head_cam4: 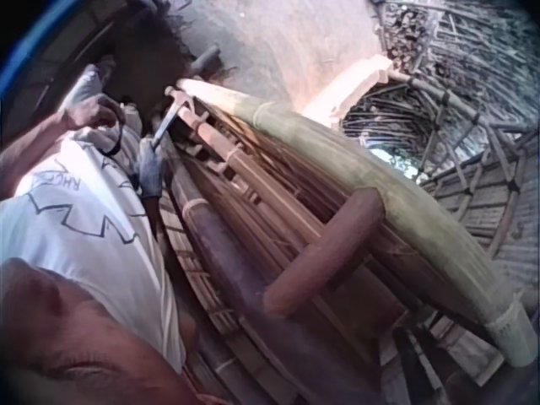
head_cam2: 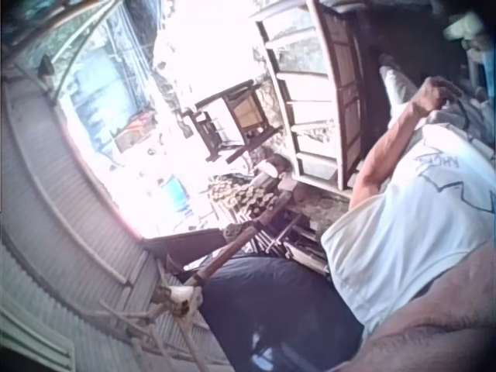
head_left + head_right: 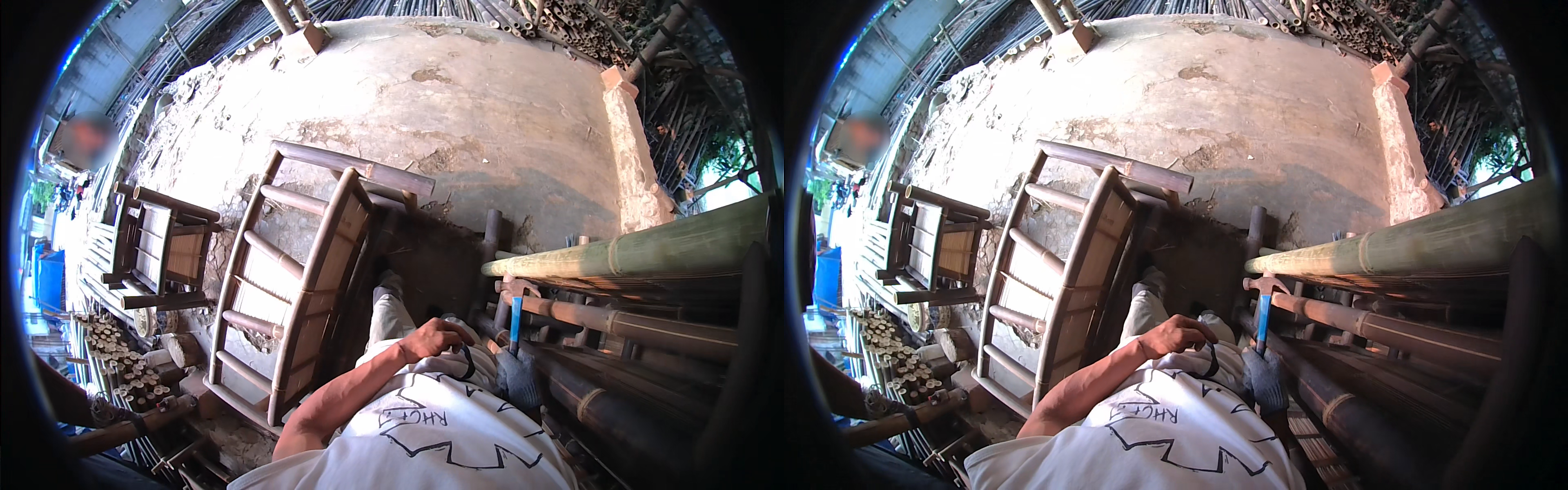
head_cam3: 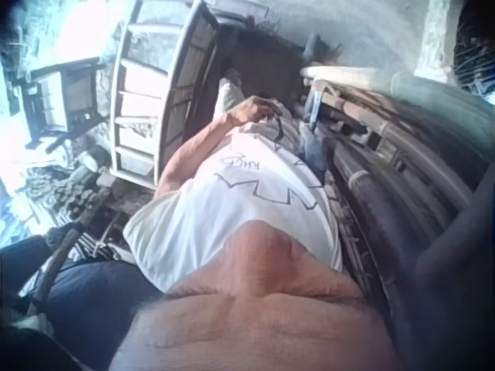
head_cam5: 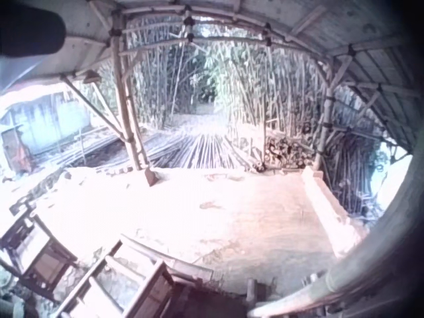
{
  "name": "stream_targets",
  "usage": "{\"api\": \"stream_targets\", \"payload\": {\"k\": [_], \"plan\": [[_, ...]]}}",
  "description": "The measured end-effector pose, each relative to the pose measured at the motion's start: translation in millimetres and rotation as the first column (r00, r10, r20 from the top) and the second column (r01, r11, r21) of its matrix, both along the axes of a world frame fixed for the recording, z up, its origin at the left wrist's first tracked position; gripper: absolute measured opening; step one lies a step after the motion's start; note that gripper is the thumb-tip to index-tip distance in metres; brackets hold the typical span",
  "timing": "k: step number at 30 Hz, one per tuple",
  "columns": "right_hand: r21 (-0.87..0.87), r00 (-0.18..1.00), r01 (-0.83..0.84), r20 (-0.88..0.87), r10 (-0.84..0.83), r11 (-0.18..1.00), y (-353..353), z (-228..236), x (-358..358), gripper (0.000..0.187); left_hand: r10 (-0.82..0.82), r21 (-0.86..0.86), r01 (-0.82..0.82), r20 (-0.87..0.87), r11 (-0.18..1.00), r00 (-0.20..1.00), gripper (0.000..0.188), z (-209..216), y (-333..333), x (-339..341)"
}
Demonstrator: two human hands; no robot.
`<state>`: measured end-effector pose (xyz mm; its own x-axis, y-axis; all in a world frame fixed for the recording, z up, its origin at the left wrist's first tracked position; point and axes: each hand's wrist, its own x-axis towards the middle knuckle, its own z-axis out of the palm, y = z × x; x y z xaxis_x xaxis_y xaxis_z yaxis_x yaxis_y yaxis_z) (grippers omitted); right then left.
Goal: The person hammers nails into a bamboo structure using a hammer. They repeatedly pick up nails and strike them into the bamboo frame, working on different sections of the structure.
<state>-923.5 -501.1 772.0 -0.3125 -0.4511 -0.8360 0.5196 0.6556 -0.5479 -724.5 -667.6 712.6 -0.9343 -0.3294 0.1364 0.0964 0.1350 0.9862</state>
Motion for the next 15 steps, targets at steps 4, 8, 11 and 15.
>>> {"api": "stream_targets", "payload": {"k": [4, 8, 11, 15], "plan": [[-0.076, 0.999, -0.037, -0.016, 0.035, 0.996, -18, -9, 1, 0.007, -0.011, 0.12, -0.013, 0.2, 0.993, 0.98, 0.021, 19, -13, -24], [-0.126, 0.998, -0.068, -0.025, 0.066, 0.99, -60, 4, 13, 0.012, 0.015, 0.178, -0.105, 0.447, 0.978, 0.895, 0.025, 42, -36, -30], [-0.123, 0.992, -0.12, 0.026, 0.124, 0.985, -100, 31, 26, 0.011, 0.096, 0.09, -0.169, 0.533, 0.981, 0.84, 0.027, 48, -56, -17], [-0.116, 0.963, -0.264, -0.096, 0.253, 0.958, -154, 13, 35, 0.008, 0.164, -0.036, -0.173, 0.546, 0.984, 0.821, 0.025, 54, -106, 4]]}}
